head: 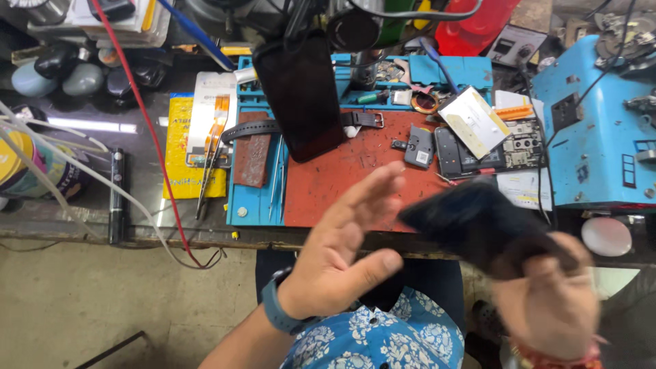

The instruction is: The person uses a screwdriver to remove screws from the internal frame of a mobile phone, pries out the battery and internal components with a tool, and then removes the screen from the phone body.

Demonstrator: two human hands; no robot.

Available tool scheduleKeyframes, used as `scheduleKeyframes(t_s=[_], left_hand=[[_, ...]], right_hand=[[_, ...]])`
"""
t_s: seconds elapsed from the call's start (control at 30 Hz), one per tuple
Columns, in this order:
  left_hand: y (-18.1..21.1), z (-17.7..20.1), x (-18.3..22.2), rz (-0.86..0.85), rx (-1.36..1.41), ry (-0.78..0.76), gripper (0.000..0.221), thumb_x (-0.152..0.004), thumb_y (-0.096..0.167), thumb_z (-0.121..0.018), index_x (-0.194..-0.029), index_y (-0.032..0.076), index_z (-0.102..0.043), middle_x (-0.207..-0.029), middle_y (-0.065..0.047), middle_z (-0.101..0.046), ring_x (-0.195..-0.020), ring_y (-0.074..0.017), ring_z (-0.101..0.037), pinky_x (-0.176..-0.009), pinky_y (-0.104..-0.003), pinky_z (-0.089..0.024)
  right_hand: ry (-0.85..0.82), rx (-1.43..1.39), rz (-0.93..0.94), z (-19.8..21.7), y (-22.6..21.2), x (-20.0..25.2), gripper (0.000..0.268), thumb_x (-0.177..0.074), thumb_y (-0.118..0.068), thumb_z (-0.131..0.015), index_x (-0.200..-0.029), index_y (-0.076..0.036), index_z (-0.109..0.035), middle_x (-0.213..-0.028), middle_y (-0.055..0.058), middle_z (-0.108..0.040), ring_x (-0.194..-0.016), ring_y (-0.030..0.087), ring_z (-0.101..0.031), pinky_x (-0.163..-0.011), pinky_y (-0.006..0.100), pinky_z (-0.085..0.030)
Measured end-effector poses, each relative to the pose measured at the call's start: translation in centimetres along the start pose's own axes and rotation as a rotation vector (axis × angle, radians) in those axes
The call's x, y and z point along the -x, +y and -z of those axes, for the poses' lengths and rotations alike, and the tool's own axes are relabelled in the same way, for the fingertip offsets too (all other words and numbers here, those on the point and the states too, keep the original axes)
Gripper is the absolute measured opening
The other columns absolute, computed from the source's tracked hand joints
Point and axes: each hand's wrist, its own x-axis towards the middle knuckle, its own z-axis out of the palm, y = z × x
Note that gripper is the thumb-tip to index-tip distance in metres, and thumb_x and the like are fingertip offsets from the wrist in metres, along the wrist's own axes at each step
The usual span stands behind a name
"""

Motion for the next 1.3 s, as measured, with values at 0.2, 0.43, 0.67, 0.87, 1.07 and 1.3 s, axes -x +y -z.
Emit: scheduleKeyframes(t_s=[0.2, 0.43, 0.67, 0.87, 1.07, 1.3], left_hand=[[-0.4, -0.8, 0.4, 0.133, 0.445, -0.187, 0.086, -0.092, 0.023, -0.087, -0.161, 0.013, -0.037, -0.179, -0.013, -0.018, -0.163, -0.0198, -0.019, -0.137, -0.034, -0.018], [-3.1, -0.6, 3.4, 0.111, 0.556, -0.152, 0.083, -0.089, 0.012, -0.092, -0.158, 0.012, -0.046, -0.169, -0.019, -0.033, -0.160, -0.0255, -0.032, -0.135, -0.039, -0.028], [-3.8, -0.2, 5.3, 0.208, 0.632, 0.028, 0.090, -0.083, 0.014, -0.094, -0.158, 0.007, -0.045, -0.161, -0.022, -0.050, -0.146, -0.0319, -0.052, -0.122, -0.048, -0.046], [-4.5, -0.8, 7.3, 0.313, 0.611, 0.144, 0.087, -0.086, 0.019, -0.091, -0.157, 0.005, -0.043, -0.156, -0.019, -0.055, -0.143, -0.0285, -0.056, -0.123, -0.045, -0.048], [-4.9, -1.3, 7.8, 0.459, 0.657, 0.082, 0.088, -0.087, 0.015, -0.088, -0.161, 0.002, -0.042, -0.153, -0.015, -0.058, -0.139, -0.0256, -0.058, -0.122, -0.041, -0.048], [-4.9, -2.0, 7.9, 0.530, 0.592, 0.016, 0.089, -0.087, 0.016, -0.088, -0.162, 0.002, -0.043, -0.152, -0.016, -0.058, -0.140, -0.0233, -0.058, -0.118, -0.041, -0.049]], right_hand=[[-0.030, -0.715, -0.752, -6.0, 0.6, 3.1, 0.058, -0.090, -0.027, -0.070, -0.143, -0.007, -0.057, -0.137, 0.012, -0.066, -0.130, 0.029, -0.059, -0.109, 0.056, -0.043], [0.020, -0.748, -1.015, -5.4, 3.7, 7.5, 0.065, -0.090, -0.035, -0.076, -0.146, -0.013, -0.051, -0.132, 0.005, -0.063, -0.127, 0.024, -0.057, -0.110, 0.049, -0.043], [-0.138, -0.410, -1.104, -7.3, 2.8, 7.1, 0.086, -0.076, -0.046, -0.069, -0.150, -0.007, -0.049, -0.145, 0.012, -0.062, -0.129, 0.022, -0.060, -0.110, 0.042, -0.042], [-0.126, -0.231, -0.682, -5.0, 3.2, 6.4, 0.060, -0.093, -0.033, -0.066, -0.138, 0.003, -0.051, -0.146, 0.023, -0.053, -0.132, 0.031, -0.056, -0.110, 0.049, -0.040], [-0.312, 0.079, 0.030, -6.3, -0.4, 4.8, 0.050, -0.080, 0.008, -0.084, -0.110, -0.012, -0.049, -0.126, 0.010, -0.053, -0.123, 0.030, -0.063, -0.109, 0.051, -0.053], [-0.410, 0.477, 0.457, -9.2, -2.2, 3.8, 0.062, -0.064, -0.007, -0.095, -0.097, -0.013, -0.043, -0.106, 0.004, -0.048, -0.090, 0.025, -0.075, -0.078, 0.042, -0.062]])
